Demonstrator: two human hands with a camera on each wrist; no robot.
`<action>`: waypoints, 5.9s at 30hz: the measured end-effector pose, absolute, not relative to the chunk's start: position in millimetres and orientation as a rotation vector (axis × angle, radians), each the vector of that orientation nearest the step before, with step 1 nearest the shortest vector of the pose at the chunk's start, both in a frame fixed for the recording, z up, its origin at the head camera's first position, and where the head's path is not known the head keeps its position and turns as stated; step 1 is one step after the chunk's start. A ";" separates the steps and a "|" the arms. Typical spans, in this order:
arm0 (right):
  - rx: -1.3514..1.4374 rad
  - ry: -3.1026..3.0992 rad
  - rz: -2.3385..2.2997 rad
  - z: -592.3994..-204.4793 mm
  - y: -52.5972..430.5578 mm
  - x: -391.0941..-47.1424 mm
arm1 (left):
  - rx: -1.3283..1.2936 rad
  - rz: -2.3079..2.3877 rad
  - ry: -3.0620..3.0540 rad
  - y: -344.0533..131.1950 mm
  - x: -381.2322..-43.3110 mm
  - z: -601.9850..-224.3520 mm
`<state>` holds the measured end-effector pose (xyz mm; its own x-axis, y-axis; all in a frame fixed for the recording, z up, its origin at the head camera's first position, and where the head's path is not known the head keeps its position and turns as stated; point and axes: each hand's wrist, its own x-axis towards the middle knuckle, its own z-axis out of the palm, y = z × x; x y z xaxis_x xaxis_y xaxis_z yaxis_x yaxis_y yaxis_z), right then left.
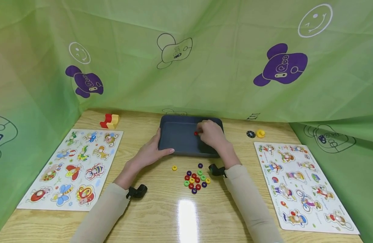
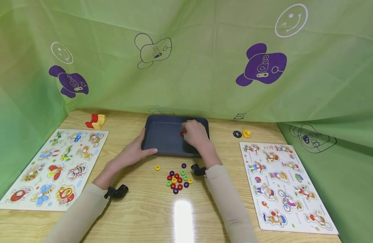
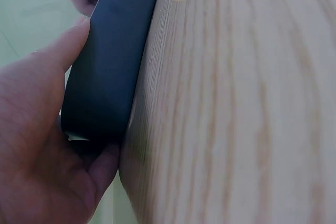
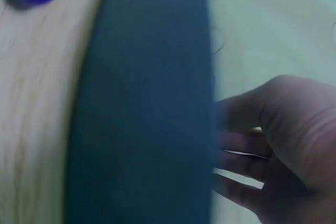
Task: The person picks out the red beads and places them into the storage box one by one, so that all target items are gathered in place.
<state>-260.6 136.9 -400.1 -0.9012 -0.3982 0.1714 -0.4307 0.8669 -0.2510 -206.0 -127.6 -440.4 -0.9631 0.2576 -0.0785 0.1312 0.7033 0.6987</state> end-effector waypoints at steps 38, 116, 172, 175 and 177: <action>1.288 -3.100 0.281 -395.2 115.5 -147.3 | 0.283 1.077 2.757 -126.7 -206.4 -440.1; 1.493 -2.976 0.406 -390.0 106.1 -145.6 | 0.276 1.068 2.756 -127.2 -205.8 -441.6; 0.778 -2.868 0.431 -390.8 101.2 -249.0 | 0.285 1.082 2.751 -124.6 -204.4 -443.2; 0.829 -2.866 0.473 -384.0 105.9 -236.7 | 0.281 1.081 2.746 -124.9 -204.2 -443.6; 0.861 -2.877 0.472 -378.8 107.9 -226.6 | 0.281 1.080 2.744 -125.2 -204.5 -443.7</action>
